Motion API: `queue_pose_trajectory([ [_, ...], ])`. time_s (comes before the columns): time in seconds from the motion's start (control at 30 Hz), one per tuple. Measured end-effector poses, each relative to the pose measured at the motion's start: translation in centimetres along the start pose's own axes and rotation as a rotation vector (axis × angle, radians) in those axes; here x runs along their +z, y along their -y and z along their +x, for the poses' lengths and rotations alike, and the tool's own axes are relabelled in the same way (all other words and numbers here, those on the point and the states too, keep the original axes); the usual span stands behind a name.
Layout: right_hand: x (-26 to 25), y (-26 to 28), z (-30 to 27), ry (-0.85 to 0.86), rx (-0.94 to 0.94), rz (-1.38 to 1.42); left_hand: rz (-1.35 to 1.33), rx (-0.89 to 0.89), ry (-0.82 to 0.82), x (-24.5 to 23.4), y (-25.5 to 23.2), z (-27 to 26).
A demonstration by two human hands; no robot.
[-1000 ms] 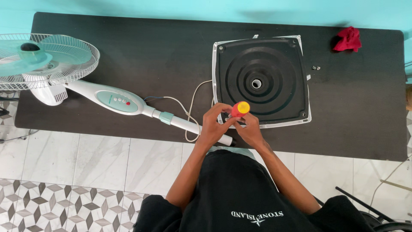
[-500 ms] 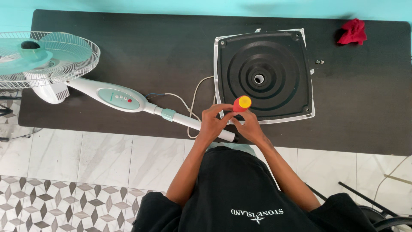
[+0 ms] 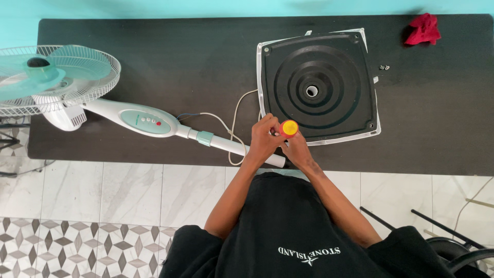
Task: The person removes the fan head from the stand and places it on the table. They then flip the fan base over, use a screwdriver to remove four screws from the underside, and lift off the black base cover, leaving the components separated on the table.
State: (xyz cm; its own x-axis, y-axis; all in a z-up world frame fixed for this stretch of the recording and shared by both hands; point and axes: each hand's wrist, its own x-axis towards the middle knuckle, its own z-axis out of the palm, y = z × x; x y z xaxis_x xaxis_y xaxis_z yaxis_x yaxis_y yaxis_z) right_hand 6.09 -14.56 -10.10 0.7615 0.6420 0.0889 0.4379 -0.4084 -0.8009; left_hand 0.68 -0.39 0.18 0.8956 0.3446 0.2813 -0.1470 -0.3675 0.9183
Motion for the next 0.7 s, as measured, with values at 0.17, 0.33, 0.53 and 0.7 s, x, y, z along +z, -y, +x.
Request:
queue_pose_trajectory([
  [0.17, 0.9, -0.9, -0.2, -0.085, -0.024, 0.035, -0.042, 0.112, 0.112, -0.4, -1.0, 0.1],
  [0.33, 1.0, -1.0, 0.0, -0.097, -0.177, -0.085, -0.070, 0.017, 0.301, -2.2, -2.2, -0.7],
  [0.53, 0.4, 0.0, 0.1, -0.051, -0.174, -0.112, -0.059, -0.261, 0.324, -3.1, -2.0, -1.7],
  [0.7, -0.4, 0.7, 0.2, -0.094, -0.212, -0.072, 0.094, -0.105, 0.142, -2.0, -0.1, -0.7],
])
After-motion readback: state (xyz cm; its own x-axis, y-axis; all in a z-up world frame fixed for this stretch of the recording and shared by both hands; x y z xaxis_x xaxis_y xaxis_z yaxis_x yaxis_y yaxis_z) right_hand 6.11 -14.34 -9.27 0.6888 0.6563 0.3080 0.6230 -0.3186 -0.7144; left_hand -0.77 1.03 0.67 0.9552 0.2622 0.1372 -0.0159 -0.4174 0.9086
